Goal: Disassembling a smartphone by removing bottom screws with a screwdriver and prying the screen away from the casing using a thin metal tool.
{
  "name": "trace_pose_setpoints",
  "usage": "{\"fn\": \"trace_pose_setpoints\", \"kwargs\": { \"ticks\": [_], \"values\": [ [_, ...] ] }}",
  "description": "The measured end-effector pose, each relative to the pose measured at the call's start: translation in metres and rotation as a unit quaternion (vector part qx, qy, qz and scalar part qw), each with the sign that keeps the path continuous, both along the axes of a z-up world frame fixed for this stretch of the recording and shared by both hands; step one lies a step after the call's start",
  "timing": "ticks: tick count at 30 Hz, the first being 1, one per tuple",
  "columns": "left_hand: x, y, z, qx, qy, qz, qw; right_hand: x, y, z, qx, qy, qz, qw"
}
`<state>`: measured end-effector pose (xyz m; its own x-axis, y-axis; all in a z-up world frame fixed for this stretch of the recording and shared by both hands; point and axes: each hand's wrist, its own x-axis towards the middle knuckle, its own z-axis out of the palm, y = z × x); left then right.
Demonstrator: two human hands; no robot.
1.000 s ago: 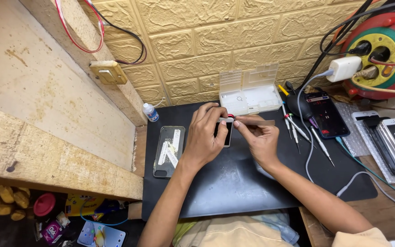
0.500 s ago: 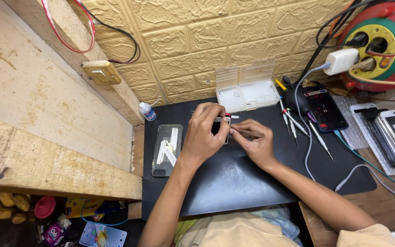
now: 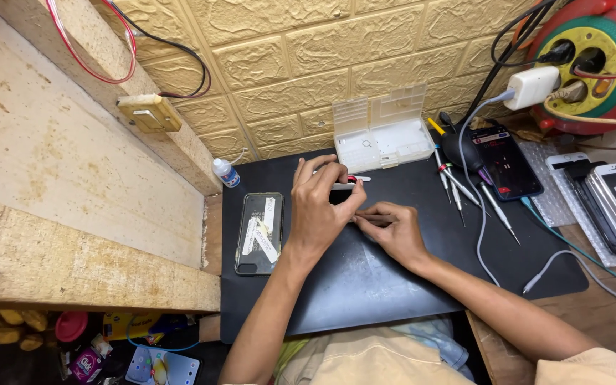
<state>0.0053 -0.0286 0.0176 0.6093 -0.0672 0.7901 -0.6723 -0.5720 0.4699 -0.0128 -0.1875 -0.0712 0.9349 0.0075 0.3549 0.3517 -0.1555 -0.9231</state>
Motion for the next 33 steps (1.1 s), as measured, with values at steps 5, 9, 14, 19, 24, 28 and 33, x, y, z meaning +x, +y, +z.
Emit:
{"fn": "trace_pose_setpoints", "kwargs": {
  "ticks": [5,9,14,19,24,28,33],
  "values": [
    [-0.001,-0.001,0.003,-0.012,0.004,-0.002,1.000,-0.005,0.000,0.007,-0.009,-0.005,-0.006,1.000],
    [0.002,0.000,0.003,-0.030,0.044,-0.022,0.998,-0.005,0.001,0.025,0.023,-0.039,-0.037,0.998],
    [-0.003,0.001,0.015,-0.053,0.083,-0.042,0.994,0.003,0.000,0.047,0.048,-0.076,-0.037,0.995],
    [-0.005,0.004,0.017,-0.048,0.092,-0.053,0.993,0.005,0.006,0.044,0.090,-0.071,-0.019,0.993],
    [-0.002,0.005,0.012,-0.042,0.093,-0.057,0.993,0.007,0.005,0.043,0.083,-0.080,-0.015,0.993],
    [-0.002,0.005,0.010,-0.041,0.089,-0.056,0.994,0.007,0.004,0.039,0.081,-0.092,-0.005,0.992],
    [-0.002,0.005,0.008,-0.041,0.088,-0.056,0.994,0.006,0.000,0.043,0.023,-0.144,0.007,0.989]
  ]
}}
